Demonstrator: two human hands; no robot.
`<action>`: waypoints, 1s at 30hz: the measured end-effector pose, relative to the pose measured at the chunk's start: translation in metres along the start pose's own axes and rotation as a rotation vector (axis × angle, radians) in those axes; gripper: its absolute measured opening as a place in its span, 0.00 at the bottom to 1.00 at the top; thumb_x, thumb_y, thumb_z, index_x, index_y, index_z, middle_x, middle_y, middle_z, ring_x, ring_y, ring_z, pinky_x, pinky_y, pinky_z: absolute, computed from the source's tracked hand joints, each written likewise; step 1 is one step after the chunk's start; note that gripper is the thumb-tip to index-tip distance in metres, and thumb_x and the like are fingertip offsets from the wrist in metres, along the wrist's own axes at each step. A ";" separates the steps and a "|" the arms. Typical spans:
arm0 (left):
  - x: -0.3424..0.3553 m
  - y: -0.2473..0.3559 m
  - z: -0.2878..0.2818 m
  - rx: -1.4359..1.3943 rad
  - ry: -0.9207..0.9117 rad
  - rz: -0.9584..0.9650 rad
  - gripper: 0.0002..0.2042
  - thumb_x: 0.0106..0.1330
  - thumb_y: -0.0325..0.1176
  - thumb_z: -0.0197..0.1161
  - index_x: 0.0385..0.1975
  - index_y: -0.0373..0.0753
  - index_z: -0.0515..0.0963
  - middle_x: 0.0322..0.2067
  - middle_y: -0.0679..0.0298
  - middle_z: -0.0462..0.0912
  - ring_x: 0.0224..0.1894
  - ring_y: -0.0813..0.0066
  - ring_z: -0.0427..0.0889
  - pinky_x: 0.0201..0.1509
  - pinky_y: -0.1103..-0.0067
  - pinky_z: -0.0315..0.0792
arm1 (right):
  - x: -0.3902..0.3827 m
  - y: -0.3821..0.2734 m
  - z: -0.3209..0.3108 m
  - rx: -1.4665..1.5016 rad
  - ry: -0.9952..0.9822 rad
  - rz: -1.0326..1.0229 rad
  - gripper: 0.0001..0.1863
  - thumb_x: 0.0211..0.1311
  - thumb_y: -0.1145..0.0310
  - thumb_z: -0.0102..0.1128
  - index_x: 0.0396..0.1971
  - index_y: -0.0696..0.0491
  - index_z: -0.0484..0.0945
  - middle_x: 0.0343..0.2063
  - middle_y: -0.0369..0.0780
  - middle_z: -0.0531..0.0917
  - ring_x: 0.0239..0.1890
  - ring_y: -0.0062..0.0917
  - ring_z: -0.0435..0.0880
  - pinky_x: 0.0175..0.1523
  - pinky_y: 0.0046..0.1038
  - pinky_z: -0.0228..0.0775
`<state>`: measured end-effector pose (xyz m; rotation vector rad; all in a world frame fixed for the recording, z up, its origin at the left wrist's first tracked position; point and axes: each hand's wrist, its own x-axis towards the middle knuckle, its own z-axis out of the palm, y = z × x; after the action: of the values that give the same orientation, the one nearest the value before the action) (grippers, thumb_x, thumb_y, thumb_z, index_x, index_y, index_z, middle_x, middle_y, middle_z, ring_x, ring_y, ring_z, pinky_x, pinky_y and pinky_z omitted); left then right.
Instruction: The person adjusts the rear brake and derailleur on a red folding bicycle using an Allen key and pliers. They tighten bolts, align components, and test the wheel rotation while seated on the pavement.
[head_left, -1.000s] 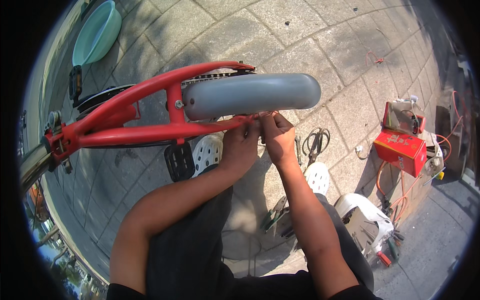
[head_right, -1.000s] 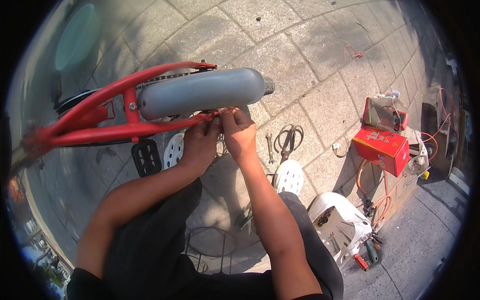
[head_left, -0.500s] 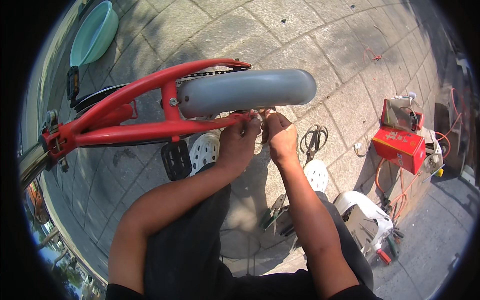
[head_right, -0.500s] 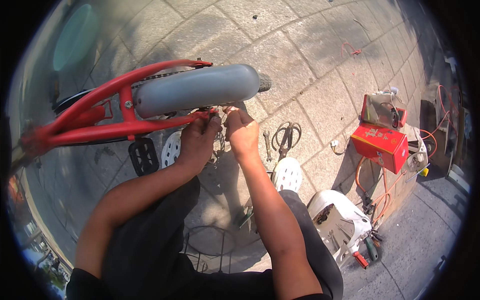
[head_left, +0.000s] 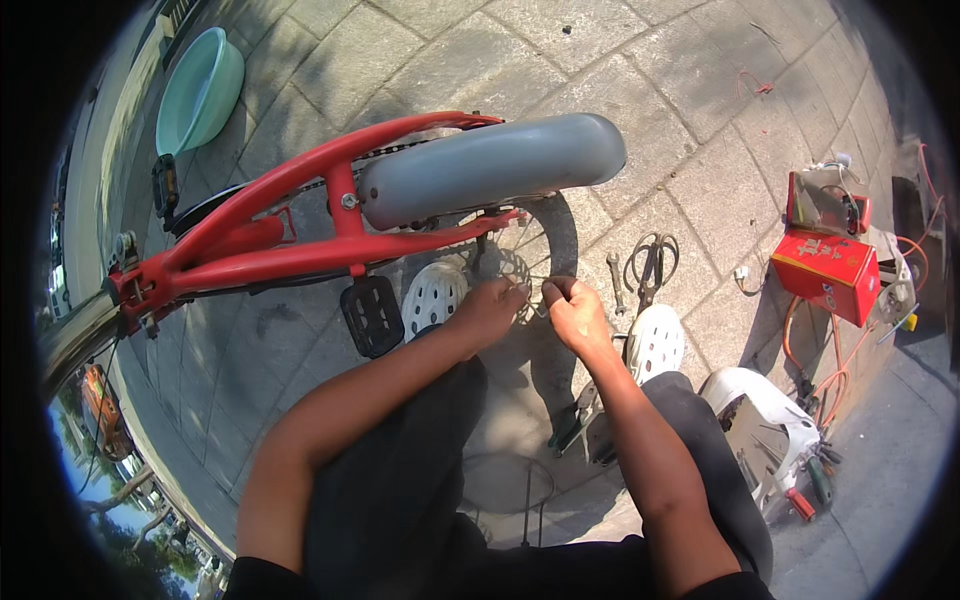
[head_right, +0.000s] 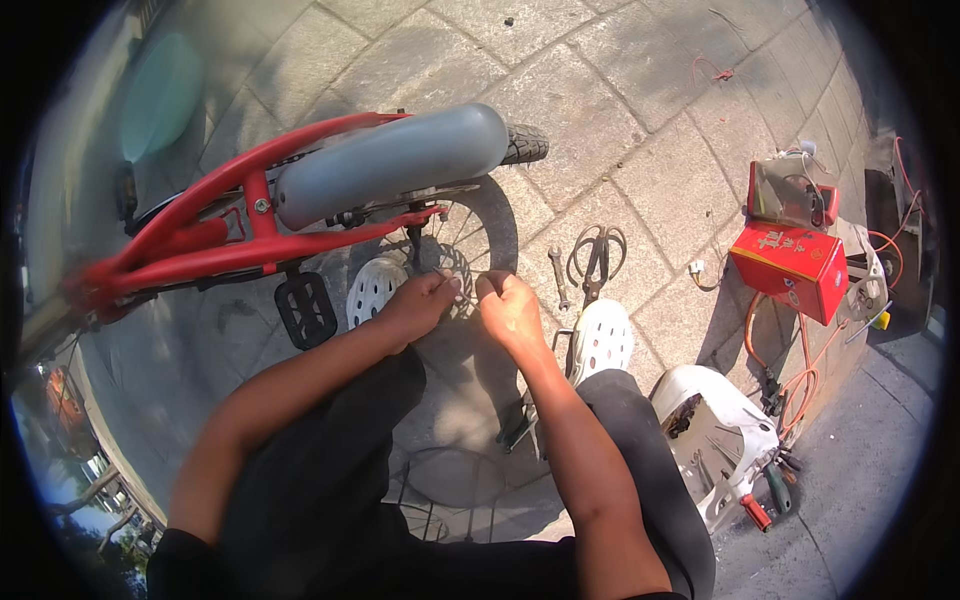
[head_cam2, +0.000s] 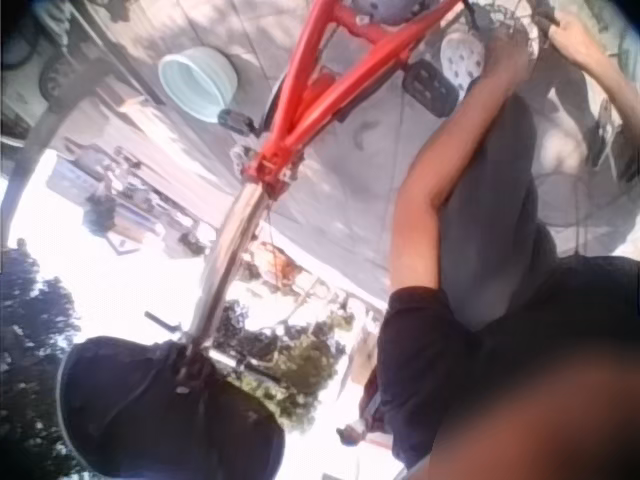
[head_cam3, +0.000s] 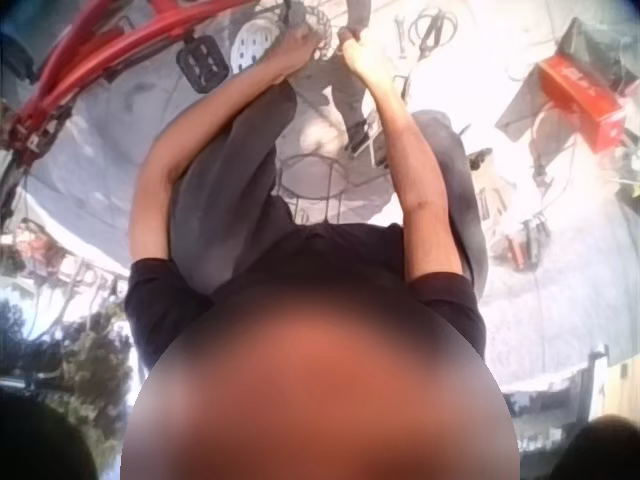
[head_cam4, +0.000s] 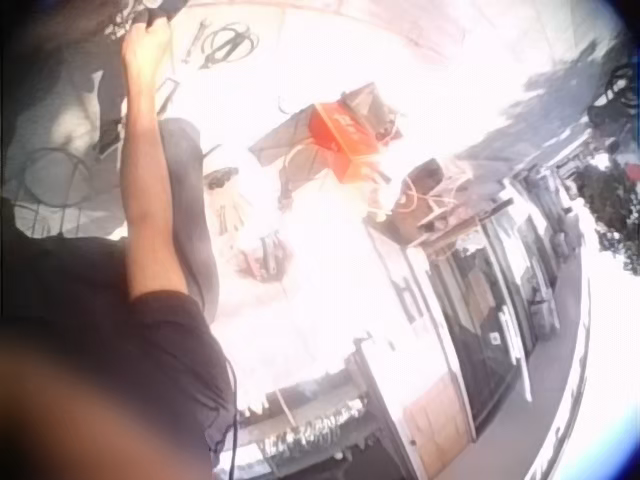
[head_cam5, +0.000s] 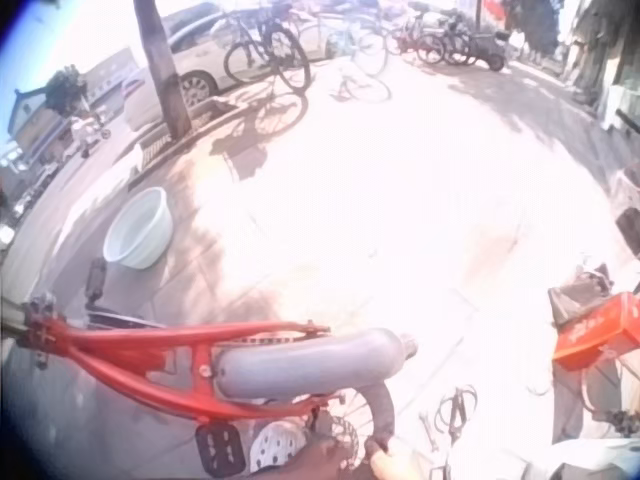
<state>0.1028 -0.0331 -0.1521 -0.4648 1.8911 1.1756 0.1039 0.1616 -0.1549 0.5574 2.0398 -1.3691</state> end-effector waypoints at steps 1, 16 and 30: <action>0.000 -0.003 -0.003 0.032 0.082 0.037 0.26 0.76 0.50 0.63 0.59 0.30 0.76 0.43 0.54 0.84 0.41 0.70 0.84 0.46 0.70 0.79 | 0.000 0.002 0.001 -0.003 0.008 -0.010 0.19 0.73 0.60 0.63 0.50 0.61 0.88 0.34 0.40 0.90 0.38 0.23 0.86 0.48 0.29 0.77; 0.005 0.018 -0.065 -0.319 0.755 0.466 0.26 0.72 0.34 0.72 0.64 0.36 0.70 0.41 0.61 0.81 0.44 0.71 0.82 0.49 0.69 0.75 | -0.007 -0.032 -0.007 0.044 -0.049 -0.132 0.20 0.74 0.56 0.61 0.47 0.59 0.87 0.29 0.41 0.87 0.35 0.25 0.85 0.44 0.32 0.77; -0.020 0.036 -0.074 -0.765 0.541 0.270 0.20 0.72 0.31 0.72 0.61 0.45 0.76 0.56 0.66 0.82 0.62 0.71 0.80 0.58 0.63 0.80 | -0.021 -0.076 0.006 -0.208 -0.115 -0.329 0.21 0.72 0.56 0.56 0.53 0.52 0.87 0.44 0.54 0.90 0.49 0.52 0.89 0.58 0.45 0.80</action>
<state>0.0557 -0.0816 -0.1004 -1.0445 1.9149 2.1311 0.0718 0.1275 -0.0915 0.0514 2.2115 -1.3112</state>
